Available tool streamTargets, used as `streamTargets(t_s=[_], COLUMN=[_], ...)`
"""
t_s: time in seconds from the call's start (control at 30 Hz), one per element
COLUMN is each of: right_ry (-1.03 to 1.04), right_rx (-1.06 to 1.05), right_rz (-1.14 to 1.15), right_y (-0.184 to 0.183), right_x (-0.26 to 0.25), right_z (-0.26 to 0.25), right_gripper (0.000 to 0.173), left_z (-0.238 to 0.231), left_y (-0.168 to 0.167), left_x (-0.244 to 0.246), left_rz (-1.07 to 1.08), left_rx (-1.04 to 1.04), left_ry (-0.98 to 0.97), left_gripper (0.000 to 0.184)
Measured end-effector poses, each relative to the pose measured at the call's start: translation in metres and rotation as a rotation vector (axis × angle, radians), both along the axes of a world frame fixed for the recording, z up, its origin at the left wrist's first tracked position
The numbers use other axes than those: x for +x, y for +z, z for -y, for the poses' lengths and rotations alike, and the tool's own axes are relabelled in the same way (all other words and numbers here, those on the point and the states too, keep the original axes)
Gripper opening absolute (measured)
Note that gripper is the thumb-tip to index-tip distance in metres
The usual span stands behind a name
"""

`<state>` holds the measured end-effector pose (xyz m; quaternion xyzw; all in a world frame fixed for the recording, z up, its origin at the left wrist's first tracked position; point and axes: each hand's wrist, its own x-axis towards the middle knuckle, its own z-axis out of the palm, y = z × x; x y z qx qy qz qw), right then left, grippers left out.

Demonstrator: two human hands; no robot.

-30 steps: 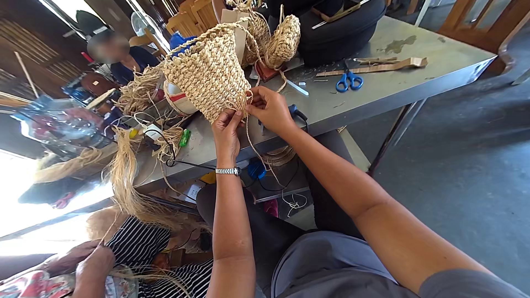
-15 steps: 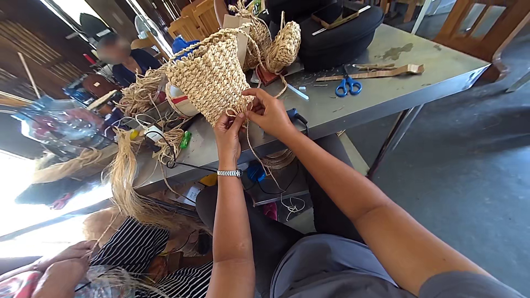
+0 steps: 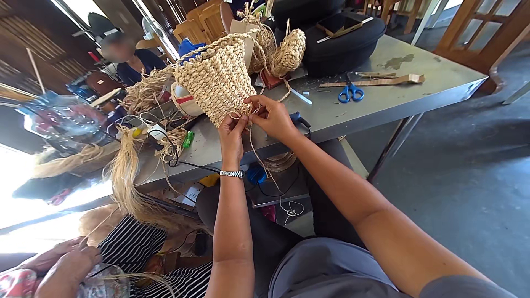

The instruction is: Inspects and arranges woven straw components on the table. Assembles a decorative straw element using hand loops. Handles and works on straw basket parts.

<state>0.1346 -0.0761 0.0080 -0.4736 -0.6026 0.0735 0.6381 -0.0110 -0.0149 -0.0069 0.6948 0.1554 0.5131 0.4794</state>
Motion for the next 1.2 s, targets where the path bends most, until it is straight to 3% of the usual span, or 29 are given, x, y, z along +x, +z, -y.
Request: streamTargets(t_s=[0.53,0.63,0.9,1.2], right_ry=[-0.001,0.001,0.014,0.007], right_rx=[0.038,0.025,0.007,0.020], right_rz=[-0.022,-0.027,-0.092,-0.095], right_y=[0.0012,0.0016,-0.0007,0.0010], right_x=[-0.0022,-0.0028,-0.0008,-0.0013], right_z=[0.0024,0.0025,-0.0025,0.0001], right_gripper=[0.036,0.037,0.051,0.046], left_z=[0.0014,0.0011,0.0014,0.0005], left_y=[0.0032,0.0025,0.0018,0.0014], left_x=[-0.0015,-0.0024,-0.0031,-0.0037], left_rz=[-0.004,-0.007,0.002,-0.026], left_rx=[-0.038,-0.023,-0.010,0.009], left_ry=[-0.021,-0.023,-0.042,-0.018], left_gripper=[0.008,0.015,0.021,0.008])
